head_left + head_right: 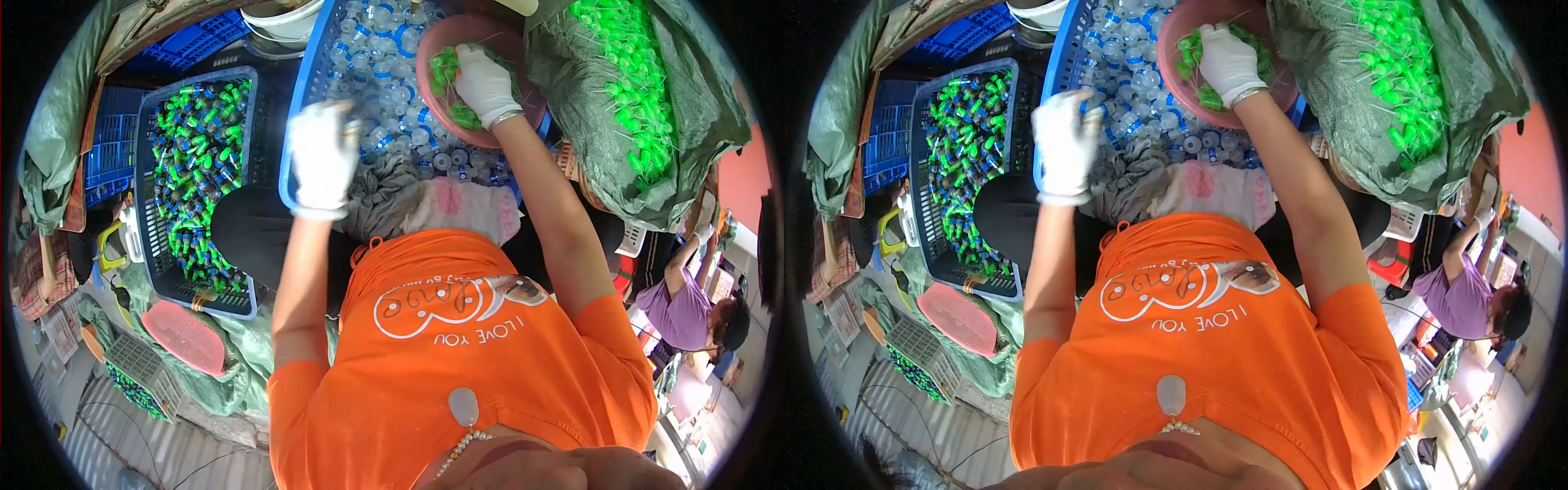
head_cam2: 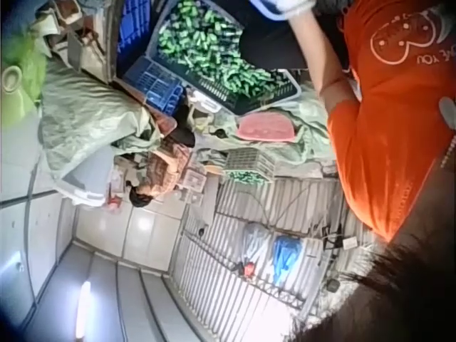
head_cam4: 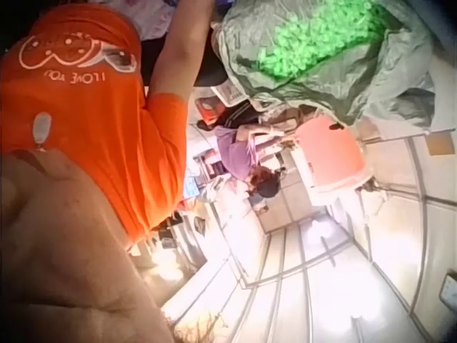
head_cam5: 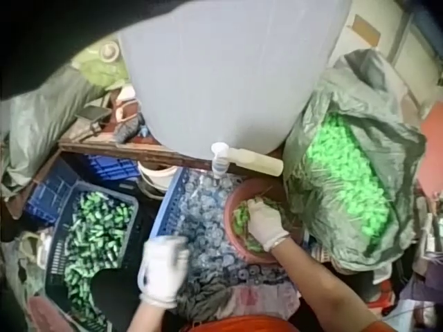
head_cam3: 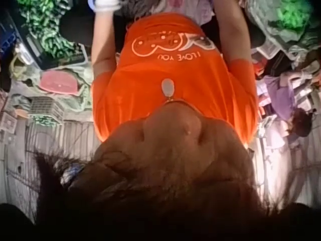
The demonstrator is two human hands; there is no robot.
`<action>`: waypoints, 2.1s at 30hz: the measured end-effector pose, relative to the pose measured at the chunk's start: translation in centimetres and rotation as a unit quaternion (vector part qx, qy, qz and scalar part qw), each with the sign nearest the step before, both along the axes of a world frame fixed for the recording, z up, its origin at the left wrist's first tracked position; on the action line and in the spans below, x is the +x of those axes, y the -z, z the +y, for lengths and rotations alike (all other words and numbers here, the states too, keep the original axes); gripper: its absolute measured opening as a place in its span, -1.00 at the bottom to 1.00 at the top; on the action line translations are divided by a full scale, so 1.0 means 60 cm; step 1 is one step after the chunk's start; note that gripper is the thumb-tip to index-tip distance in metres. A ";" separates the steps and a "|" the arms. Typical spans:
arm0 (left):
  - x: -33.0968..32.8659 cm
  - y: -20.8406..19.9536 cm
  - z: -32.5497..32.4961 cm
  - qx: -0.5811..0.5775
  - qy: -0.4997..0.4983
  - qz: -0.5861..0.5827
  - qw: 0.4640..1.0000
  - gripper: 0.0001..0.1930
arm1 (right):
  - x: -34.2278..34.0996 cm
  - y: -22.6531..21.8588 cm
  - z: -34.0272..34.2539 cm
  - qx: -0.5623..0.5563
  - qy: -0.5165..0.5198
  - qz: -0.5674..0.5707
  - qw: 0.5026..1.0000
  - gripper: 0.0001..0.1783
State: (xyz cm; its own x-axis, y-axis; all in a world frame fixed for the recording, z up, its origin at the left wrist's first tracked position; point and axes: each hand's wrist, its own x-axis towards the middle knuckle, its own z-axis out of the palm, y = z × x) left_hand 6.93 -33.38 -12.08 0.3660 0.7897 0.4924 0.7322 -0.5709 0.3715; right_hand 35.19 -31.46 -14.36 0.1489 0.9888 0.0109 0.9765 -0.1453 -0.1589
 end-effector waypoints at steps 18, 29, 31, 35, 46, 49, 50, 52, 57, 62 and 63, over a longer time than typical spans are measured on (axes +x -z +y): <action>0.122 0.061 0.099 -0.171 0.124 -0.355 0.911 -0.55 | -0.035 -0.171 -0.106 0.204 -0.056 0.233 0.949 -0.71; 0.178 -0.008 0.114 -0.276 0.178 -0.570 0.753 -0.60 | -0.069 -0.261 -0.073 0.296 -0.025 0.289 0.910 -0.63; 0.175 -0.005 0.116 -0.274 0.187 -0.569 0.752 -0.60 | -0.061 -0.252 -0.073 0.288 -0.023 0.286 0.914 -0.62; 0.172 -0.006 0.117 -0.279 0.205 -0.558 0.754 -0.61 | -0.052 -0.238 -0.075 0.274 -0.011 0.272 0.922 -0.62; 0.167 -0.009 0.115 -0.290 0.195 -0.535 0.769 -0.60 | -0.052 -0.233 -0.071 0.274 -0.004 0.285 0.918 -0.64; 0.167 -0.010 0.116 -0.300 0.188 -0.537 0.766 -0.60 | -0.052 -0.232 -0.070 0.275 -0.002 0.292 0.916 -0.64; 0.167 -0.010 0.115 -0.300 0.189 -0.537 0.766 -0.60 | -0.051 -0.232 -0.070 0.275 -0.002 0.291 0.916 -0.64; 0.167 -0.012 0.114 -0.297 0.183 -0.531 0.772 -0.61 | -0.050 -0.232 -0.071 0.278 -0.009 0.281 0.918 -0.65; 0.168 -0.002 0.117 -0.290 0.177 -0.535 0.774 -0.62 | -0.051 -0.243 -0.074 0.278 -0.006 0.239 0.930 -0.62; 0.152 0.026 0.115 -0.261 0.130 -0.444 0.847 -0.61 | -0.075 -0.249 -0.088 0.337 -0.032 0.293 0.894 -0.55; 0.151 0.024 0.108 -0.276 0.150 -0.456 0.832 -0.60 | -0.078 -0.246 -0.092 0.325 -0.030 0.298 0.897 -0.56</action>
